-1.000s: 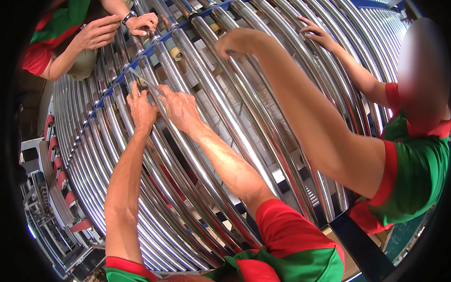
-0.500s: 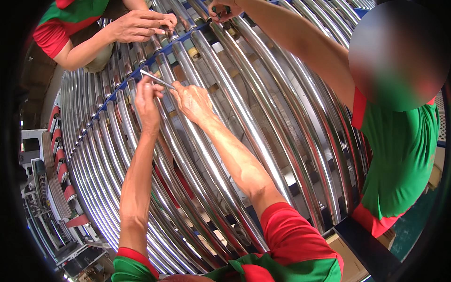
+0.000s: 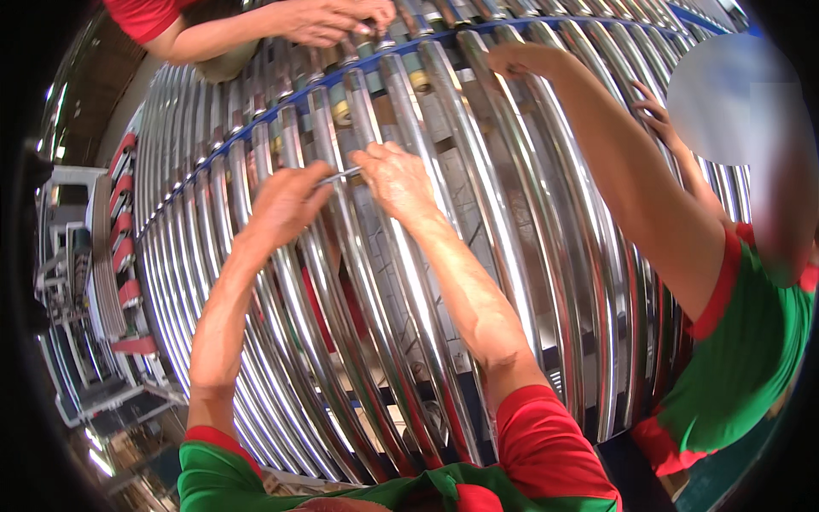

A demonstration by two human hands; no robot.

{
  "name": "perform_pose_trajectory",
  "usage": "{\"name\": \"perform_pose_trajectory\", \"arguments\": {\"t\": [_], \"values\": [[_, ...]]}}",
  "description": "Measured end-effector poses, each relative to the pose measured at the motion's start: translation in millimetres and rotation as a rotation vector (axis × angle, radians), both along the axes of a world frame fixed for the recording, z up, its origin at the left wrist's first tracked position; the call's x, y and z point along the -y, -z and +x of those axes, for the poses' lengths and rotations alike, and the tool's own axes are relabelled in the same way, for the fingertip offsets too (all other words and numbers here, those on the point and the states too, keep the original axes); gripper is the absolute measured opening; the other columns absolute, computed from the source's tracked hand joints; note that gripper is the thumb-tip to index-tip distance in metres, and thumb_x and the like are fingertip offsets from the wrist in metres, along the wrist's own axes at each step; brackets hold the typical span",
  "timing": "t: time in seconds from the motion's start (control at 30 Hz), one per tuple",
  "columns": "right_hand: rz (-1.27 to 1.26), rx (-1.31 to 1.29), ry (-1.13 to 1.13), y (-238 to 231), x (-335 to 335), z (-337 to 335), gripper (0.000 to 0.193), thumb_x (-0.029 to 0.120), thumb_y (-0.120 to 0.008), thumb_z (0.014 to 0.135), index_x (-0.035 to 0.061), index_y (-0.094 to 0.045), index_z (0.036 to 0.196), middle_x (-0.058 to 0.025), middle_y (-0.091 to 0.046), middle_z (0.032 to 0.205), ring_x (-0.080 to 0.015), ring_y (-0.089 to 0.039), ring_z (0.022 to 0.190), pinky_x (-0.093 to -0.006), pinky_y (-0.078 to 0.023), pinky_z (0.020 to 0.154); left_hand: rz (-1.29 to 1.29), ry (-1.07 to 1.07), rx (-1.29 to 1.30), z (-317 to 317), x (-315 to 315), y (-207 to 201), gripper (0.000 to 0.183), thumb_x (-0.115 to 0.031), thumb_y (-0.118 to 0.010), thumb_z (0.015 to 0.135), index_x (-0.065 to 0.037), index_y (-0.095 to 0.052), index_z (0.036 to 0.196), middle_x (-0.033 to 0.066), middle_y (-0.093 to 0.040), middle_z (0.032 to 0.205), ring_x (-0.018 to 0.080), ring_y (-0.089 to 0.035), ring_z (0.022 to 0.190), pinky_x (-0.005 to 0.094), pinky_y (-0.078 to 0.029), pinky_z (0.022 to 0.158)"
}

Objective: The person works on a large cylindrical drum of metal mattress spring coils, pressing and aligning the coils by hand and threading a blue strap around the drum. They use a small hand tool to fasten the strap and continue adjusting coils along the drum.

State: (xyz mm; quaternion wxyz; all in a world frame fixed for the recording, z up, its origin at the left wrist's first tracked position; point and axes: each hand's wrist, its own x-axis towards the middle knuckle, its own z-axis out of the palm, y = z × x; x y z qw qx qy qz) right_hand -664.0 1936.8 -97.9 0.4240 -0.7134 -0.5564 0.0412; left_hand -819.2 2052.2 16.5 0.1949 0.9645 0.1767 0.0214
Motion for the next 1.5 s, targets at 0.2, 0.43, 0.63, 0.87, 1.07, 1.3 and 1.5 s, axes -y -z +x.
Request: {"name": "perform_pose_trajectory", "arguments": {"t": [0.2, 0.43, 0.63, 0.87, 1.07, 1.3, 1.5], "values": [[0.018, -0.029, 0.009, -7, -3, -4, 0.055, 0.019, -0.077, 0.089, 0.0099, -0.057, 0.139, -0.0132, -0.062, 0.132, -0.0358, -0.061, 0.115, -0.0460, -0.052, 0.096, -0.104, -0.298, 0.011, -35, 2, 28, 0.023, -0.017, -0.063, 0.102, -0.007, -0.066, 0.122, 0.0154, -0.064, 0.069, 0.0297, -0.059, 0.054, 0.0426, -0.044, 0.054], [0.075, -0.009, 0.069, -3, -6, -5, 0.041, 0.018, -0.076, 0.090, 0.0068, -0.064, 0.127, -0.0135, -0.067, 0.122, -0.0349, -0.064, 0.107, -0.0436, -0.054, 0.091, 0.032, -0.529, 0.114, -97, -56, 22, 0.019, -0.016, -0.058, 0.104, -0.007, -0.062, 0.120, 0.0101, -0.063, 0.063, 0.0215, -0.059, 0.049, 0.0404, -0.047, 0.047], [0.204, -0.396, 0.041, 0, -62, -47, 0.046, 0.010, -0.072, 0.093, -0.0009, -0.057, 0.134, -0.0207, -0.067, 0.118, -0.0351, -0.067, 0.110, -0.0408, -0.055, 0.095, 0.214, -0.363, 0.130, -34, -103, 22, 0.015, -0.015, -0.061, 0.098, -0.007, -0.064, 0.111, 0.0218, -0.069, 0.075, 0.0448, -0.069, 0.077, 0.0534, -0.053, 0.069], [-0.169, -0.423, -0.025, 30, -88, -51, 0.083, 0.019, -0.070, 0.097, -0.0132, -0.020, 0.156, -0.0408, -0.028, 0.158, -0.0493, -0.034, 0.148, -0.0481, -0.033, 0.122, 0.408, -0.282, -0.019, 4, -143, 42, 0.014, -0.008, -0.063, 0.089, -0.003, -0.070, 0.100, 0.0256, -0.072, 0.084, 0.0439, -0.072, 0.086, 0.0536, -0.057, 0.078], [-0.241, -0.426, -0.059, 24, -83, -52, 0.090, 0.021, -0.070, 0.097, -0.0106, -0.013, 0.159, -0.0414, -0.018, 0.162, -0.0510, -0.032, 0.149, -0.0494, -0.034, 0.123, 0.560, -0.116, -0.066, 30, -162, 58, 0.011, -0.003, -0.063, 0.082, 0.001, -0.072, 0.087, 0.0256, -0.073, 0.087, 0.0433, -0.073, 0.086, 0.0513, -0.058, 0.078], [-0.235, -0.378, -0.044, 23, -80, -50, 0.085, 0.026, -0.069, 0.099, -0.0137, -0.019, 0.155, -0.0370, -0.033, 0.156, -0.0477, -0.040, 0.145, -0.0486, -0.039, 0.118, 0.684, 0.005, -0.276, 69, -179, 59, 0.011, -0.004, -0.065, 0.084, -0.001, -0.073, 0.092, 0.0210, -0.075, 0.089, 0.0399, -0.075, 0.086, 0.0492, -0.060, 0.075], [-0.219, -0.350, -0.039, 26, -80, -50, 0.083, 0.026, -0.068, 0.100, -0.0140, -0.020, 0.155, -0.0375, -0.033, 0.156, -0.0483, -0.042, 0.144, -0.0493, -0.041, 0.117, 0.669, -0.060, -0.402, 85, -173, 71, 0.019, -0.011, -0.063, 0.086, -0.005, -0.079, 0.093, 0.0184, -0.077, 0.095, 0.0360, -0.075, 0.095, 0.0461, -0.060, 0.084]]}}
